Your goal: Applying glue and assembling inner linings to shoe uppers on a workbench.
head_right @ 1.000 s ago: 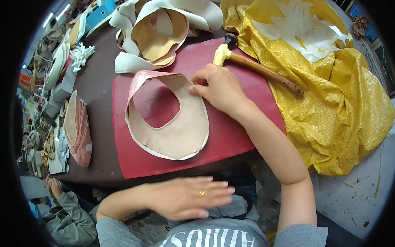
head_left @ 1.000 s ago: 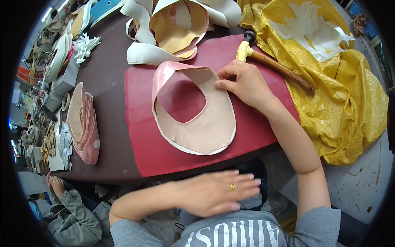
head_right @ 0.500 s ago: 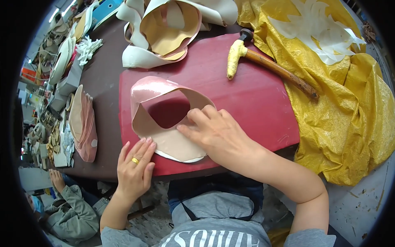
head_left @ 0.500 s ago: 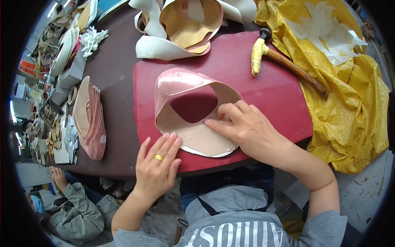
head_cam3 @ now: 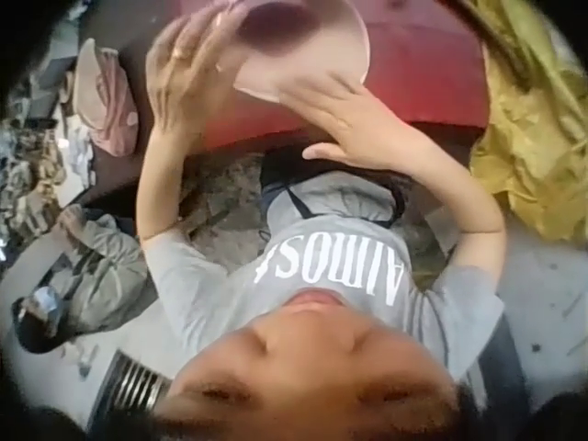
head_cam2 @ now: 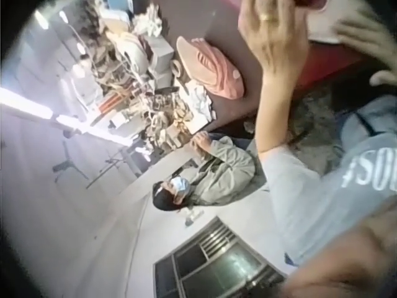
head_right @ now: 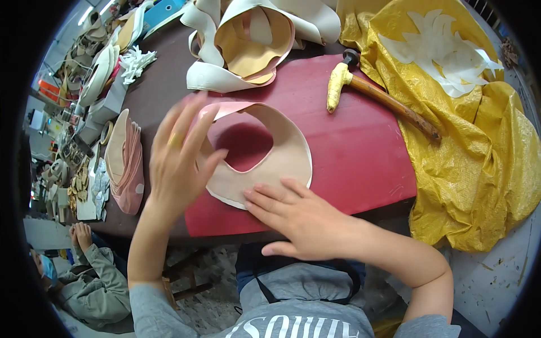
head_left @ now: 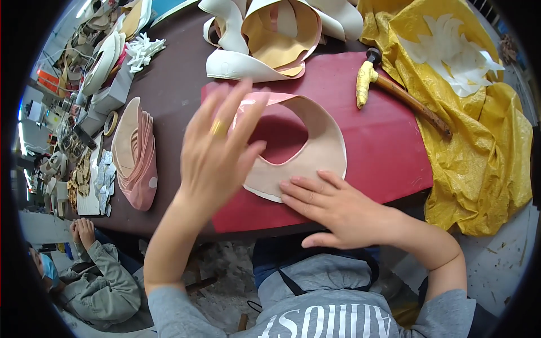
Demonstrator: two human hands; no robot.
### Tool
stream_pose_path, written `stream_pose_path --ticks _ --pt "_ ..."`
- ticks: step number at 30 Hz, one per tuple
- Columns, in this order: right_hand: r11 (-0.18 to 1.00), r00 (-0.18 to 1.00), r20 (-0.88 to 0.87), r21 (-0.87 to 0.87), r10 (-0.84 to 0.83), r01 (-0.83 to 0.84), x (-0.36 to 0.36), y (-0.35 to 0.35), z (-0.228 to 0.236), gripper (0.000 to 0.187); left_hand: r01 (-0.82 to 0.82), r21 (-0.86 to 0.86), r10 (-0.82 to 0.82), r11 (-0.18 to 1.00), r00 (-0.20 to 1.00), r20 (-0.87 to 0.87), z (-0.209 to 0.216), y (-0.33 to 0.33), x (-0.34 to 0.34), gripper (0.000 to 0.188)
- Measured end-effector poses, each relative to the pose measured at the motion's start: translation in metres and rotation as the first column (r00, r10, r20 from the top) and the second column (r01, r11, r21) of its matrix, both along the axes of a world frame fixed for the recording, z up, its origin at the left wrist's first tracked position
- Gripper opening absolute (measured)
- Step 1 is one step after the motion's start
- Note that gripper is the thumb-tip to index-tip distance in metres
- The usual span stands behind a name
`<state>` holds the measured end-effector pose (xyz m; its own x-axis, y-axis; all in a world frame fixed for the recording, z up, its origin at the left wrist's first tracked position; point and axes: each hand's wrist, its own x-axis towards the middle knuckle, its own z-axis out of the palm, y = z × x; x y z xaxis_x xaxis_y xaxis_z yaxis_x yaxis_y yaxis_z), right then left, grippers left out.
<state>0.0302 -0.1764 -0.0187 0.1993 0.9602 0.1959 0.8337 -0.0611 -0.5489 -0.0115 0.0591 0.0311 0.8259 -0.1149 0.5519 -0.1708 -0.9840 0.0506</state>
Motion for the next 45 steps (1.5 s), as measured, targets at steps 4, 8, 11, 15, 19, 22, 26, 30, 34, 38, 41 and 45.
stream_pose_path --ticks 4,8,11,15,19,22,26,30,34,38,41,45 --pt "0.986 0.948 -0.28 0.031 -0.151 0.166 0.012 -0.011 0.014 0.058 -0.147 -0.044 0.113 0.988 0.889 -0.443 -0.005 0.017 0.055 0.023" --pt "0.767 0.824 -0.105 0.314 -0.557 0.559 0.025 -0.019 0.049 0.058 -0.206 -0.268 -0.012 0.941 0.771 -0.636 0.033 0.016 0.052 0.015" --pt "0.648 0.871 -0.142 0.614 -0.47 0.45 0.021 -0.021 0.062 0.058 -0.371 -0.496 -0.176 0.785 0.634 -0.753 0.027 0.032 0.046 0.015" --pt "0.742 0.856 0.344 0.667 -0.386 0.067 0.017 -0.029 0.044 0.049 -0.517 -0.672 -0.355 0.53 0.584 -0.73 0.012 0.034 0.038 0.015" --pt "0.918 0.708 0.63 0.391 -0.319 0.066 0.034 0.021 0.023 0.017 -0.361 -0.799 -0.19 0.481 0.847 -0.497 -0.002 0.021 0.004 0.024" --pt "0.935 0.731 0.636 0.353 -0.248 0.009 0.042 0.022 0.028 0.01 -0.203 -0.866 -0.058 0.457 0.965 -0.257 -0.016 0.014 -0.02 0.033" --pt "0.986 0.692 0.717 0.163 -0.088 -0.043 0.046 0.014 0.037 0.012 0.02 -0.219 0.067 0.975 0.922 0.382 -0.007 0.007 -0.044 0.047" --pt "0.997 0.594 0.804 0.002 0.044 -0.077 0.041 0.014 0.043 0.017 0.313 0.507 -0.284 0.803 0.949 -0.135 -0.006 -0.017 -0.071 0.037" --pt "0.991 0.429 0.896 -0.073 0.114 -0.11 0.028 0.013 0.048 0.021 0.303 0.544 -0.189 0.782 0.948 -0.257 -0.02 -0.02 -0.086 0.034" --pt "0.988 0.459 0.875 -0.151 0.154 -0.043 0.025 0.012 0.049 0.027 0.211 0.35 -0.136 0.913 0.965 -0.225 -0.036 -0.022 -0.094 0.03" --pt "0.98 0.437 0.878 -0.189 0.195 -0.056 0.024 0.015 0.052 0.027 0.214 0.306 -0.151 0.928 0.965 -0.216 -0.038 -0.024 -0.091 0.031" --pt "0.964 0.414 0.873 -0.258 0.258 -0.056 0.019 0.021 0.056 0.025 0.192 0.247 -0.142 0.95 0.968 -0.206 -0.043 -0.03 -0.091 0.032"
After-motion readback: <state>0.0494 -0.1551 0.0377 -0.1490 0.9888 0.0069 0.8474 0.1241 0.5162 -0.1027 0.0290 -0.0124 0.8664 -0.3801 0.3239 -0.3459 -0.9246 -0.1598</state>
